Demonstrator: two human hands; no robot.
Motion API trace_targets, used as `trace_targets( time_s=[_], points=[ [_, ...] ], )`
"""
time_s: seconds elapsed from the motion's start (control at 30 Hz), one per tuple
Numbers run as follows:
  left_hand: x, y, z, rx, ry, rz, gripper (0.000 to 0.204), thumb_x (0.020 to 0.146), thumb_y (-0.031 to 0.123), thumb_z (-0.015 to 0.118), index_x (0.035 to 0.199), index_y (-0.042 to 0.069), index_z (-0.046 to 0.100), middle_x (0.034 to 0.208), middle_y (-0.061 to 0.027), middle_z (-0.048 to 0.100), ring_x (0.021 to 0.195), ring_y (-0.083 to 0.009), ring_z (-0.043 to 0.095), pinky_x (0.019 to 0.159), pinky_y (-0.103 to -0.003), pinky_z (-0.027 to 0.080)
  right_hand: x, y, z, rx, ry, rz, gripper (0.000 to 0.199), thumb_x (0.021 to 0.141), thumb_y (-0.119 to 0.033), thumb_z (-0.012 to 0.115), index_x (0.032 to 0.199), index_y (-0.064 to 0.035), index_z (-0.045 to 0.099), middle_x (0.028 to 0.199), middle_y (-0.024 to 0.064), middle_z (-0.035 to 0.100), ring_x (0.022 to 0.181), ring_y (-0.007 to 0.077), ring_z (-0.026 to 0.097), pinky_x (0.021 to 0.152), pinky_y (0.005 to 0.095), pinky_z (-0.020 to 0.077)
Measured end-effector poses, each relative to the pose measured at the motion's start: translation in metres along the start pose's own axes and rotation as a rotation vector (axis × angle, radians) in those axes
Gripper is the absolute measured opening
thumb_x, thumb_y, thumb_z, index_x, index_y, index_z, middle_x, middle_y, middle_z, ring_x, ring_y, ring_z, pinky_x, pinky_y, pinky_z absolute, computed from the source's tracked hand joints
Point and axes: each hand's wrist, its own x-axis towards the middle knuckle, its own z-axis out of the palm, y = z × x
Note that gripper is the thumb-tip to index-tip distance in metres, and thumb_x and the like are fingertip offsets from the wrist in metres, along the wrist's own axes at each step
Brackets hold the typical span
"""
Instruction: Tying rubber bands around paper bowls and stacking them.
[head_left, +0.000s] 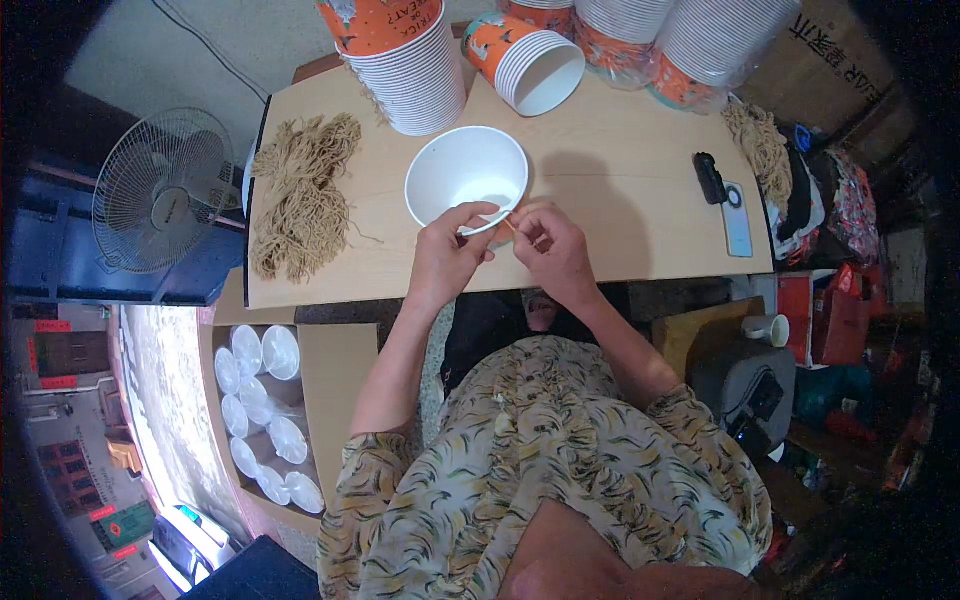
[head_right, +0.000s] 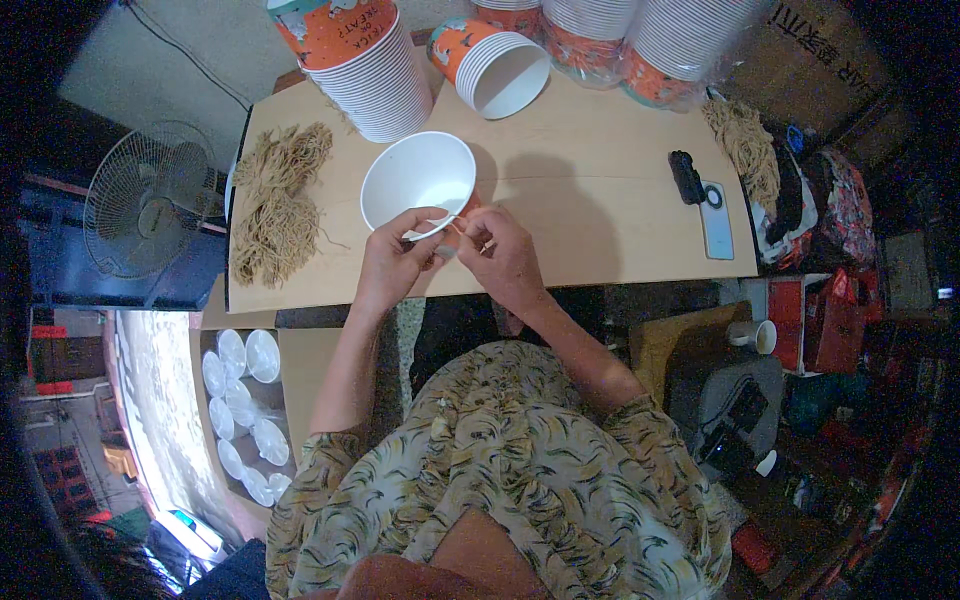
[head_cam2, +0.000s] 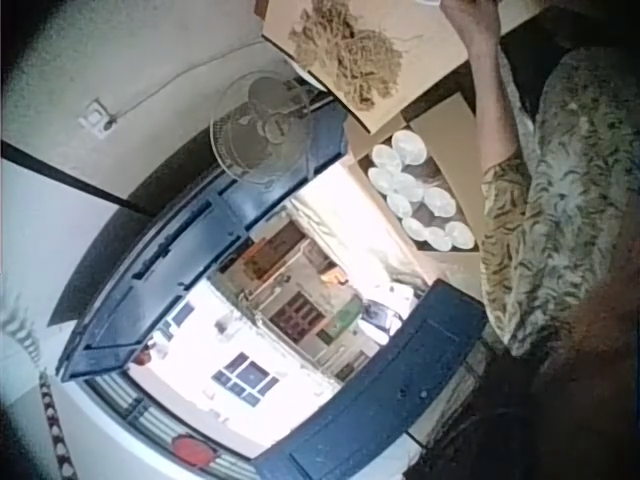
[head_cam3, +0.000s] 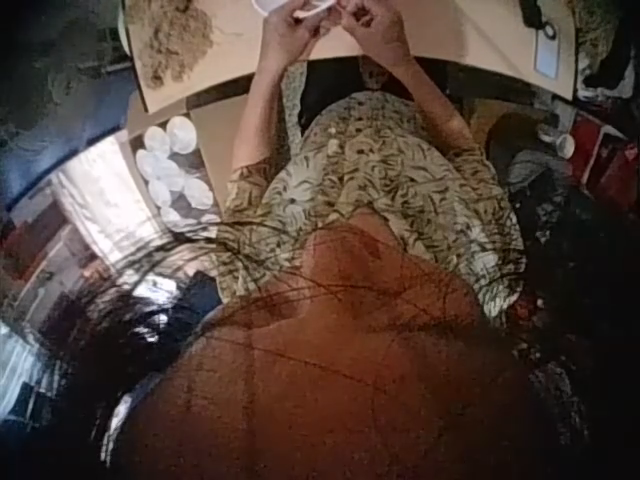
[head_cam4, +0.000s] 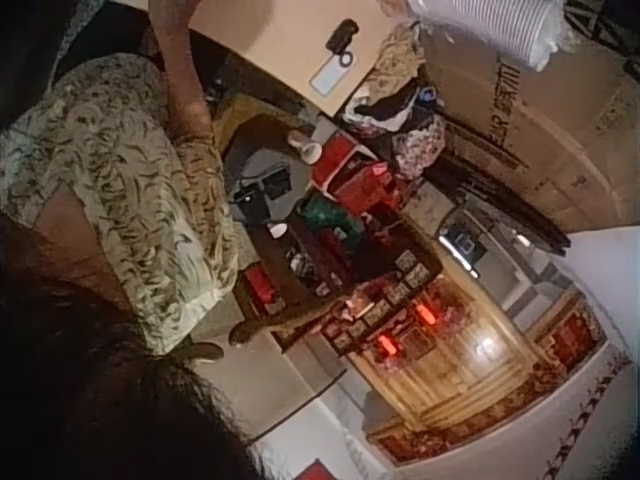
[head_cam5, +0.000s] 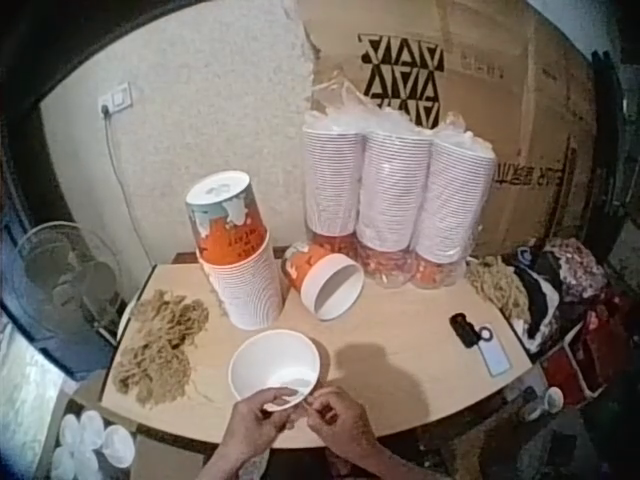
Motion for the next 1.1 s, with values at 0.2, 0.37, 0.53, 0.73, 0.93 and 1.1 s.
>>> trace_targets(
  time_s=[0.2, 0.37, 0.53, 0.73, 0.93, 1.1],
  points=[
    [-0.001, -0.007, 0.0, 0.049, 0.023, 0.011, 0.028, 0.09, -0.006, 0.064, 0.115, 0.004, 0.07, 0.093, -0.0079, 0.068, 0.072, -0.0113, 0.067, 0.061, -0.024, 0.055, -0.002, -0.007, -0.004, 0.053, -0.065, 0.081, 0.008, 0.086, 0.001, 0.066, 0.086, 0.0005, 0.058, 0.102, 0.0046, 0.063, 0.081, 0.0071, 0.059, 0.067, 0.0236, 0.051],
    [-0.003, -0.008, 0.0, 0.154, 0.028, 0.141, 0.025, 0.09, -0.005, 0.064, 0.112, 0.004, 0.073, 0.094, -0.0085, 0.068, 0.069, -0.0117, 0.066, 0.062, -0.025, 0.055, -0.006, 0.007, -0.008, 0.021, -0.109, 0.166, 0.009, 0.085, -0.001, 0.068, 0.088, 0.0007, 0.059, 0.097, 0.004, 0.064, 0.077, 0.0069, 0.059, 0.065, 0.0241, 0.0508],
    [-0.002, -0.012, 0.0, 0.115, 0.031, 0.061, 0.024, 0.09, -0.002, 0.066, 0.112, 0.006, 0.074, 0.092, -0.0092, 0.066, 0.068, -0.0122, 0.066, 0.063, -0.026, 0.055, -0.007, -0.002, -0.003, -0.126, -0.069, 0.073, 0.018, 0.083, -0.006, 0.075, 0.095, -0.0003, 0.063, 0.095, 0.0048, 0.066, 0.07, 0.0095, 0.06, 0.061, 0.0262, 0.0513],
    [-0.002, -0.018, 0.002, 0.147, 0.032, 0.123, 0.022, 0.09, 0.0, 0.067, 0.11, 0.006, 0.075, 0.089, -0.0085, 0.066, 0.068, -0.0121, 0.066, 0.063, -0.026, 0.054, -0.003, 0.009, 0.007, -0.269, 0.016, -0.009, 0.022, 0.082, -0.018, 0.079, 0.095, -0.0018, 0.069, 0.098, 0.0104, 0.068, 0.063, 0.0152, 0.064, 0.057, 0.0291, 0.052],
    [-0.002, -0.018, 0.001, 0.223, 0.093, 0.155, 0.019, 0.086, 0.002, 0.072, 0.105, 0.004, 0.075, 0.088, -0.0101, 0.069, 0.068, -0.0146, 0.068, 0.062, -0.029, 0.054, -0.003, 0.01, 0.003, -0.124, 0.045, 0.02, 0.011, 0.084, -0.005, 0.076, 0.092, -0.0005, 0.07, 0.095, 0.0068, 0.068, 0.072, 0.0111, 0.063, 0.063, 0.0248, 0.0516],
    [0.002, -0.023, -0.012, 0.336, 0.15, 0.154, 0.015, 0.085, 0.005, 0.074, 0.1, 0.003, 0.074, 0.087, -0.0121, 0.072, 0.069, -0.0177, 0.071, 0.064, -0.032, 0.054, -0.013, 0.021, -0.017, 0.092, -0.2, 0.175, 0.007, 0.089, -0.005, 0.071, 0.092, 0.0008, 0.07, 0.105, 0.005, 0.068, 0.078, 0.0081, 0.062, 0.063, 0.0224, 0.0524]
  ],
)
